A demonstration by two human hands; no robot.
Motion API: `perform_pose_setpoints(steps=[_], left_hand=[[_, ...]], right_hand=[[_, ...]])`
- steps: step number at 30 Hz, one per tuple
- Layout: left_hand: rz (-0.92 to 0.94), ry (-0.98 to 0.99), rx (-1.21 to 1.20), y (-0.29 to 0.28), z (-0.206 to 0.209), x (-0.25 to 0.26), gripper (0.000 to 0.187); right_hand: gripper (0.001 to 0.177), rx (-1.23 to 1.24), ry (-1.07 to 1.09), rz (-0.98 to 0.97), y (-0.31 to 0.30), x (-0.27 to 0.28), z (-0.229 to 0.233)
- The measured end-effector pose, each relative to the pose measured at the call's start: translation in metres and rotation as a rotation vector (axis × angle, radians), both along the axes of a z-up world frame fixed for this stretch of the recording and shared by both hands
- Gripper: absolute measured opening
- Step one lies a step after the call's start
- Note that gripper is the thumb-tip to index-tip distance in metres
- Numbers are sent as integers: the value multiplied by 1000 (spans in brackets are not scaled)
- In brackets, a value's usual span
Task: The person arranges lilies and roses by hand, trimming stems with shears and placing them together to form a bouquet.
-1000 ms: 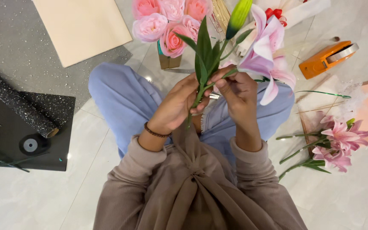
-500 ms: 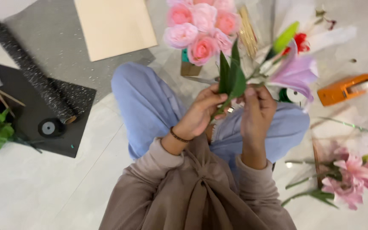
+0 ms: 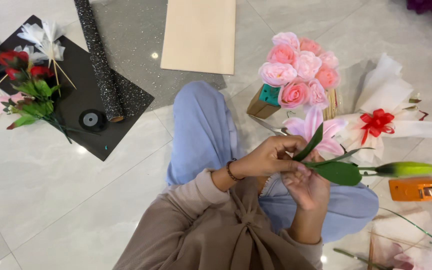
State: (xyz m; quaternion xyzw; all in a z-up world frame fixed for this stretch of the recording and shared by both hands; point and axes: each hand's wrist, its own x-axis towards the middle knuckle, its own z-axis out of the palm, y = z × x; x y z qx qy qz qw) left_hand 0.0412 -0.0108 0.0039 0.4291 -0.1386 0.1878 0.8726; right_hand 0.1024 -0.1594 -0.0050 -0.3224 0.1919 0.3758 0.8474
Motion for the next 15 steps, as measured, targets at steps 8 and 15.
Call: perform_pose_setpoints(steps=[8, 15], left_hand=[[-220, 41, 25, -4, -3, 7, 19], [-161, 199, 107, -11, -10, 10, 26]], right_hand=[[34, -228, -148, -106, -24, 7, 0], [33, -791, -817, -174, -109, -19, -41]])
